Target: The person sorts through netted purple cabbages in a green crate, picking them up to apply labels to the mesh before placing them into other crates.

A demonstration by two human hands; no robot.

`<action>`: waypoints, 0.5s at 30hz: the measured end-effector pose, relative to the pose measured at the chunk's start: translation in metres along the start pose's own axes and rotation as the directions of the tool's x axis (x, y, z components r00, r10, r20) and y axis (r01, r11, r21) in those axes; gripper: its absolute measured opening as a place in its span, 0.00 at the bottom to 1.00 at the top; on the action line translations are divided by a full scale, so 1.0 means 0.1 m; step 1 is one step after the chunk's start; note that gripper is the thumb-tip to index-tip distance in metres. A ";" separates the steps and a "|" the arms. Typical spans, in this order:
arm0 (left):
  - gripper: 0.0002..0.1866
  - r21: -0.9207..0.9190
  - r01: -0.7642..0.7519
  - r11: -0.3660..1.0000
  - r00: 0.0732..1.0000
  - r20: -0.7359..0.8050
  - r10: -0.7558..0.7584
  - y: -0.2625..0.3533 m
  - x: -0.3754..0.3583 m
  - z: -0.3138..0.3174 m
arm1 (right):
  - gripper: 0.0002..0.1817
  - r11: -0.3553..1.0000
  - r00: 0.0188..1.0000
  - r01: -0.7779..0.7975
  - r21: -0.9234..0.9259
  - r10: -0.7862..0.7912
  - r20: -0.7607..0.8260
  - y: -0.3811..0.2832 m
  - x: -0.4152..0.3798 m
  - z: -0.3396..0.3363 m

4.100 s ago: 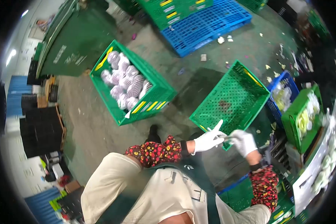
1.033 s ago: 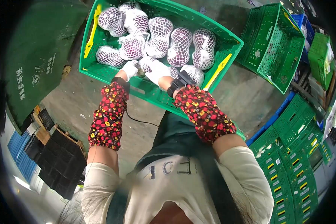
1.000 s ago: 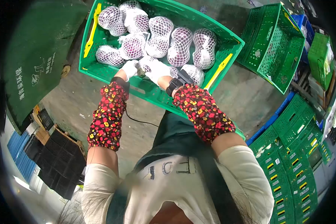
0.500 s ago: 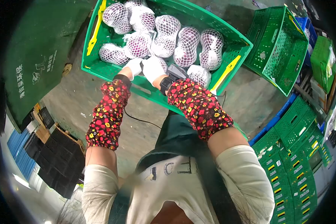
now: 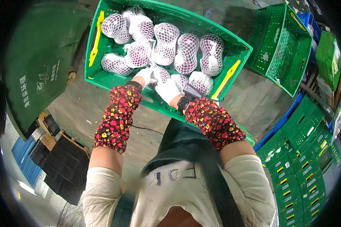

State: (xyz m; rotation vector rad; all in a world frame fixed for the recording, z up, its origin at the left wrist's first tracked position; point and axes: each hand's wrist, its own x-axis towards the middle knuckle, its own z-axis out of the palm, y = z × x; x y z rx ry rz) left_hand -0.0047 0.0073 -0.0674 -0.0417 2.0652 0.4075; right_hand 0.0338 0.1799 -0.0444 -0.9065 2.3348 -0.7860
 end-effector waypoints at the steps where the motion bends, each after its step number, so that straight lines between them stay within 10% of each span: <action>1: 0.38 -0.029 0.022 0.999 0.997 0.075 -0.019 0.03 0.00 -0.05 | 0.08 1.000 1.000 -0.006 0.003 0.006 -0.005 0.01 -0.02 0.02; 3: 0.38 -0.056 -0.003 0.998 0.997 0.073 0.007 0.06 0.00 -0.10 | 0.08 0.731 0.867 -0.493 0.473 0.456 0.200 0.02 -0.05 0.06; 4: 0.37 -0.089 -0.021 0.996 0.997 0.069 0.027 0.05 -0.02 -0.10 | 0.08 0.727 0.867 -0.494 0.477 0.455 0.204 0.06 -0.06 0.06; 7: 0.39 -0.161 0.025 0.987 0.994 0.111 -0.007 0.05 -0.07 -0.15 | 0.09 0.846 0.933 -0.325 0.423 0.213 0.290 0.23 -0.19 0.10; 9: 0.39 -0.190 0.077 0.979 0.987 0.155 -0.047 0.10 -0.14 -0.23 | 0.11 0.989 0.998 0.055 0.137 -0.052 -0.022 0.31 -0.30 0.13; 11: 0.41 -0.196 0.061 0.979 0.985 0.169 -0.027 0.05 -0.12 -0.16 | 0.12 0.976 0.996 -0.010 0.216 -0.010 0.093 0.31 -0.39 0.14; 13: 0.47 -0.069 -0.119 0.990 0.990 0.062 0.123 -0.09 0.00 0.00 | 0.14 0.247 0.918 -0.321 0.915 0.319 0.236 0.24 -0.37 0.19; 14: 0.52 -0.089 -0.105 0.991 0.988 0.103 0.114 -0.09 0.07 0.06 | 0.15 0.944 0.980 -0.188 0.271 0.160 0.122 0.21 -0.39 0.04; 15: 0.54 -0.052 -0.155 0.987 0.988 0.015 0.156 -0.05 0.00 0.16 | 0.15 0.945 0.979 -0.190 0.266 0.161 0.126 0.19 -0.37 0.08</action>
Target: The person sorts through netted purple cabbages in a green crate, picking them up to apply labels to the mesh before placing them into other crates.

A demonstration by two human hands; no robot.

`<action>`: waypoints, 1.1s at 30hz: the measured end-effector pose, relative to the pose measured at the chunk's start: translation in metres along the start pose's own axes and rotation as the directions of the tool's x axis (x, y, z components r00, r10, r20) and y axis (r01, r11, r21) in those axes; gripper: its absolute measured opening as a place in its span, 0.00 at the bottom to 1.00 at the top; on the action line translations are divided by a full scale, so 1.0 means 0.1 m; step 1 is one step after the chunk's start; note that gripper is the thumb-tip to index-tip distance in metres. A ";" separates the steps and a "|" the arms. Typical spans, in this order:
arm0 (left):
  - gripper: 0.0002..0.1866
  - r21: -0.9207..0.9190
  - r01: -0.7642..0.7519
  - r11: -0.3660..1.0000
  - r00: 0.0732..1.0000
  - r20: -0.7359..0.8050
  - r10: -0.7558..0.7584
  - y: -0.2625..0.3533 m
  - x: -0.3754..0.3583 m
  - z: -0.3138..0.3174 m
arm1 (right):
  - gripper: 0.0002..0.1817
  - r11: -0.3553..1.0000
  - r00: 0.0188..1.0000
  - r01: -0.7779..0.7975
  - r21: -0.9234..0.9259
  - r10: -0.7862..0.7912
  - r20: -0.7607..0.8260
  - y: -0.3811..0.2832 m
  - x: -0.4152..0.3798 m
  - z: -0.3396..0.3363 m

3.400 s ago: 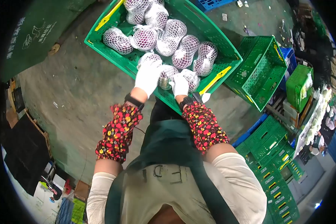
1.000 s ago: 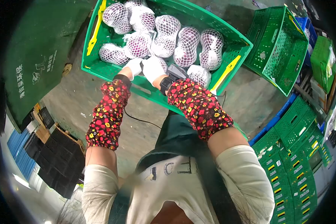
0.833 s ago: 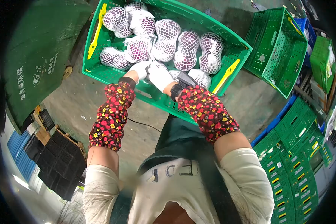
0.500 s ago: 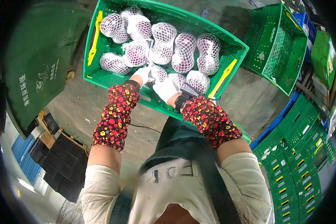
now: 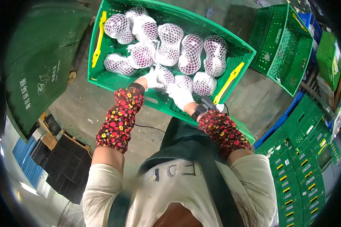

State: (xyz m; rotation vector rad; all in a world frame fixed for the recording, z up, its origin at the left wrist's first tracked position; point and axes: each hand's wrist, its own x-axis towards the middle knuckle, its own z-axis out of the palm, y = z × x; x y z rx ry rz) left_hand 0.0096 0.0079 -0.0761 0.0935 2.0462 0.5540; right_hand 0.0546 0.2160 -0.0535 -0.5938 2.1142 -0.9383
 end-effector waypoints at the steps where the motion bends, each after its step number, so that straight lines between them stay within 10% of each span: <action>1: 0.54 -0.007 -0.005 1.000 1.000 0.004 0.005 0.04 0.02 0.03 | 0.15 0.999 0.996 0.041 -0.021 -0.043 -0.073 0.02 0.01 0.09; 4: 0.51 -0.023 0.147 0.989 0.986 -0.077 -0.148 0.20 0.02 0.05 | 0.18 0.979 0.946 0.203 -0.035 -0.205 -0.250 0.04 0.06 0.22; 6: 0.47 -0.150 0.270 0.951 0.962 -0.006 -0.274 0.29 0.05 -0.04 | 0.18 0.586 0.953 -0.245 0.772 0.292 0.081 -0.11 0.11 0.12; 10: 0.45 -0.081 0.316 0.945 0.947 -0.028 -0.319 0.40 -0.02 -0.06 | 0.18 0.784 0.902 -0.431 0.447 0.354 0.249 -0.11 0.22 -0.08; 12: 0.34 0.029 0.279 0.960 0.950 -0.151 -0.272 0.50 -0.11 -0.10 | 0.19 0.982 0.987 -0.103 -0.157 0.082 -0.135 0.21 0.21 0.30; 13: 0.36 0.048 0.288 0.956 0.954 -0.104 -0.282 0.46 -0.07 -0.08 | 0.18 0.903 0.904 0.137 0.408 0.054 -0.425 0.77 0.20 1.00; 15: 0.38 -0.023 0.314 0.949 0.940 -0.133 -0.314 0.54 -0.12 -0.14 | 0.12 -0.131 0.857 -0.096 0.987 0.493 0.149 0.07 -0.35 0.24; 17: 0.44 -0.101 0.310 0.945 0.930 -0.174 -0.324 0.55 -0.12 -0.11 | 0.04 0.010 0.817 -0.389 0.921 0.465 0.340 -0.20 -0.90 -0.32; 18: 0.50 -0.078 0.324 0.943 0.939 -0.093 -0.330 0.59 -0.14 -0.16 | 0.04 -0.165 0.756 -0.570 0.805 0.278 0.593 -0.37 -1.29 -0.84; 20: 0.51 -0.074 0.338 0.938 0.923 -0.168 -0.346 0.60 -0.11 -0.06 | 0.04 -0.065 0.914 -0.385 0.921 0.116 0.390 -0.72 -1.89 -1.12; 22: 0.40 -0.061 0.345 0.936 0.893 -0.284 -0.348 0.67 -0.14 -0.03 | 0.06 0.792 0.987 0.147 0.593 -0.155 -0.037 -0.78 -2.38 -1.34; 24: 0.40 -0.094 0.264 0.960 0.917 -0.283 -0.280 0.69 -0.14 -0.07 | 0.08 0.354 0.844 -0.501 0.790 0.401 0.356 -0.48 -2.68 -1.34; 25: 0.40 -0.093 0.257 0.962 0.885 -0.378 -0.273 0.62 -0.11 0.05 | 0.09 0.110 0.831 -0.420 0.901 0.444 0.334 -0.40 -2.70 -1.50; 28: 0.40 0.070 0.211 0.975 0.929 -0.324 -0.178 0.55 -0.25 -0.01 | 0.06 0.421 0.768 -0.120 0.899 0.613 -0.184 0.31 -2.49 -1.48; 29: 0.35 -0.020 0.146 0.989 0.975 -0.167 -0.147 0.49 -0.32 -0.16 | 0.07 0.349 0.676 -0.288 0.892 0.733 -0.069 0.52 -2.34 -1.53; 31: 0.28 -0.102 -0.056 0.993 0.898 -0.440 0.005 0.32 -0.51 -0.41 | 0.10 0.169 0.600 -0.032 0.985 0.791 -0.117 0.60 -1.91 -1.57; 32: 0.26 0.180 0.050 0.982 0.733 -0.675 0.086 0.20 -0.56 -0.57 | 0.11 0.224 0.657 -0.060 0.973 0.743 -0.130 0.79 -1.79 -1.53; 33: 0.23 0.088 -0.123 0.988 0.692 -0.706 0.149 0.23 -0.68 -0.89 | 0.13 0.246 0.682 -0.101 0.964 0.723 -0.113 0.84 -1.66 -1.52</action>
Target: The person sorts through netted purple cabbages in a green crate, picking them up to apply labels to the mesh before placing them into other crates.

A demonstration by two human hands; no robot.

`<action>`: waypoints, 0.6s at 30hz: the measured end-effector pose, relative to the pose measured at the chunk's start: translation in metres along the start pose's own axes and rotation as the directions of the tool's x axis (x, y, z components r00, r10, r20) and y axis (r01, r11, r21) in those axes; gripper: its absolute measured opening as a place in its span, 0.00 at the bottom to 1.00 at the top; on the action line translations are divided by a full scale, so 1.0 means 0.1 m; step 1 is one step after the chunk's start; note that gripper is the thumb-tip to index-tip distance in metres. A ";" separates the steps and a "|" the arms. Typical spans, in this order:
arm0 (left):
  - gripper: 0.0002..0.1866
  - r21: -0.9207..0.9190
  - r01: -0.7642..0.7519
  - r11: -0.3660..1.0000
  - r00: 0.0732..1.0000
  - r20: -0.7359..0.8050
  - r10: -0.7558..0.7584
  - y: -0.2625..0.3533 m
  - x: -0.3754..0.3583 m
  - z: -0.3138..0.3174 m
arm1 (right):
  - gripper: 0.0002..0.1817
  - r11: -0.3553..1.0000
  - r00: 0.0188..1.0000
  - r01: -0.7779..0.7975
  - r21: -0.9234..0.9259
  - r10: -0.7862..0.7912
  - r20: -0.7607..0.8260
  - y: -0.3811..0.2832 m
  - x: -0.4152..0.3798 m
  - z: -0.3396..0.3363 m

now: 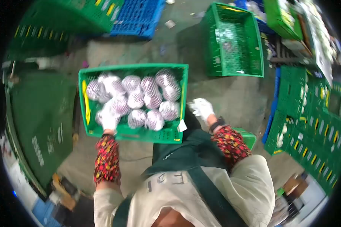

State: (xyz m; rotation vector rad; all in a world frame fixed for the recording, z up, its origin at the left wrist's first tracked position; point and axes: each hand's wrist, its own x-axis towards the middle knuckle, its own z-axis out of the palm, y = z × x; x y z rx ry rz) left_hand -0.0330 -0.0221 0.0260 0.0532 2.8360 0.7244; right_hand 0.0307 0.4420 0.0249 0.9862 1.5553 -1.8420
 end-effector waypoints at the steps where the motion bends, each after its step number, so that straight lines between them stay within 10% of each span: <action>1: 0.24 -0.287 0.131 0.949 0.980 -0.107 -0.167 -0.18 0.15 -0.26 | 0.15 0.999 1.000 0.012 -0.043 -0.011 0.004 0.02 0.07 0.14; 2: 0.25 -0.456 0.202 0.867 0.924 -0.204 -0.323 -0.15 0.19 -0.49 | 0.16 0.993 1.000 -0.006 -0.115 0.007 0.006 0.08 0.11 0.26; 3: 0.25 -0.022 0.208 0.978 0.893 -0.403 -0.199 -0.40 0.21 -0.61 | 0.18 0.973 0.998 -0.054 -0.224 0.045 -0.042 0.13 0.16 0.39; 5: 0.28 0.070 0.464 0.883 0.812 -0.431 -0.393 -1.07 0.34 -0.70 | 0.21 0.958 0.992 -0.089 -0.272 0.059 -0.115 0.10 0.12 0.54; 7: 0.22 -0.052 0.559 0.828 0.789 -0.274 -0.550 -2.06 0.47 -0.57 | 0.20 0.938 0.981 0.041 -0.343 -0.103 -0.163 0.42 0.31 0.53; 11: 0.11 -0.420 0.490 0.764 0.769 -0.204 -0.605 -2.12 0.59 -0.49 | 0.17 0.823 0.847 0.395 -0.409 -0.498 -0.186 0.58 0.17 0.70; 18: 0.07 -0.416 0.526 0.742 0.776 -0.122 -0.618 -1.74 0.48 -0.76 | 0.07 0.996 0.998 0.035 0.082 -0.030 -0.054 0.20 0.12 0.75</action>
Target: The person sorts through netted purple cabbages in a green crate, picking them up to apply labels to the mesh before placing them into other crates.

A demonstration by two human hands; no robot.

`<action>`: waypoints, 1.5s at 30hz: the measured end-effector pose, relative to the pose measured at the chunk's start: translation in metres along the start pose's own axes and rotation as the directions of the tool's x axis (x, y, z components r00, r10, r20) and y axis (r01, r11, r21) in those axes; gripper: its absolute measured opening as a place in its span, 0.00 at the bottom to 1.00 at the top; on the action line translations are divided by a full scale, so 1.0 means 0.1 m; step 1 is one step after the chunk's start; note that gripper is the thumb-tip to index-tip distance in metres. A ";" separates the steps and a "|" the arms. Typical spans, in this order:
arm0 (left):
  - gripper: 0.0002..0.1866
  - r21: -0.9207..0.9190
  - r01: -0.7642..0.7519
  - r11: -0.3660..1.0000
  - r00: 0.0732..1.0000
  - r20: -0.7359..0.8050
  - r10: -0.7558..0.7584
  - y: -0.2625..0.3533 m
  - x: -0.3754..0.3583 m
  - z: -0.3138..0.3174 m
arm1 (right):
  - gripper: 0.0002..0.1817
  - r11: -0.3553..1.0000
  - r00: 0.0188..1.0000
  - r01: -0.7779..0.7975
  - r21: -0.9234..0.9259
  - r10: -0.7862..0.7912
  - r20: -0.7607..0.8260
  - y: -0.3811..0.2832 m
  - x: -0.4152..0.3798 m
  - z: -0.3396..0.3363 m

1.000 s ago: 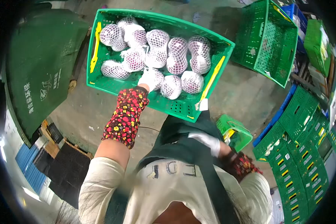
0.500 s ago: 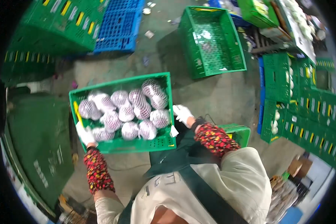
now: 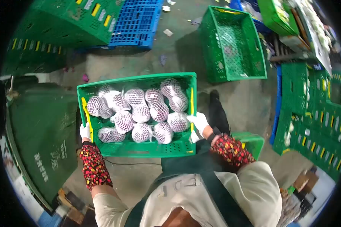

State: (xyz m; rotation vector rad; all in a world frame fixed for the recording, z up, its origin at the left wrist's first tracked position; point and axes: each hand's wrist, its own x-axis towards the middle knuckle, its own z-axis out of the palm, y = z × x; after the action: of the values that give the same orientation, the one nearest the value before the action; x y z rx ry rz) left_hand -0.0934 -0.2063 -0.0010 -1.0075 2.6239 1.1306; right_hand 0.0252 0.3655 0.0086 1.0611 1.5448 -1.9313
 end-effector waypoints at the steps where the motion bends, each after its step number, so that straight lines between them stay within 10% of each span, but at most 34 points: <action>1: 0.07 0.053 -0.091 0.994 0.995 -0.022 0.092 0.10 -0.09 -0.04 | 0.06 0.999 1.000 0.027 -0.046 -0.028 -0.004 0.10 0.10 -0.08; 11: 0.04 -0.245 0.368 0.897 0.922 0.223 -0.317 0.46 -0.46 -0.24 | 0.07 0.912 0.990 0.139 -0.386 -0.143 0.018 -1.70 0.31 0.12; 17: 0.03 -0.491 0.373 0.787 0.877 0.463 -0.127 -0.02 -0.28 -0.21 | 0.08 0.801 0.914 0.242 -0.547 -0.378 -0.149 -1.50 -0.25 0.30; 27: 0.07 -0.570 0.050 0.820 0.776 0.539 0.327 -0.81 0.18 0.09 | 0.16 0.294 0.638 0.031 -0.955 -0.741 -0.207 -0.33 -0.46 0.24; 35: 0.13 -0.440 -0.117 0.890 0.846 0.426 0.321 -0.46 0.33 0.03 | 0.13 0.232 0.588 -0.309 -0.923 -0.716 -0.376 -0.05 -0.47 0.29; 37: 0.15 -0.344 -0.068 0.936 0.871 0.437 0.224 -0.31 0.24 -0.05 | 0.13 0.169 0.632 -0.164 -0.972 -0.739 -0.235 -0.05 -0.47 0.20; 39: 0.21 -0.171 -0.585 0.793 0.793 0.081 0.603 -0.57 0.32 0.11 | 0.13 0.271 0.534 -0.103 -0.957 -0.797 -0.283 -0.04 -0.71 0.38; 42: 0.35 -0.365 -0.486 0.794 0.845 0.035 0.533 -0.47 0.09 -0.24 | 0.10 0.178 0.180 -0.132 -0.975 -0.963 -0.200 0.00 -0.77 0.46; 45: 0.34 -0.636 -0.536 0.556 0.726 -0.011 0.687 0.32 -0.43 -1.61 | 0.08 0.399 0.360 0.007 -0.917 -0.857 -0.369 -0.08 -1.20 1.40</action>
State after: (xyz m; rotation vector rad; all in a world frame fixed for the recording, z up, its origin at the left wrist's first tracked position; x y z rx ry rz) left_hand -0.0555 -0.2776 0.1484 0.1308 2.4804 2.1832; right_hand 0.0514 0.2198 0.1195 1.1174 3.2407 -0.4190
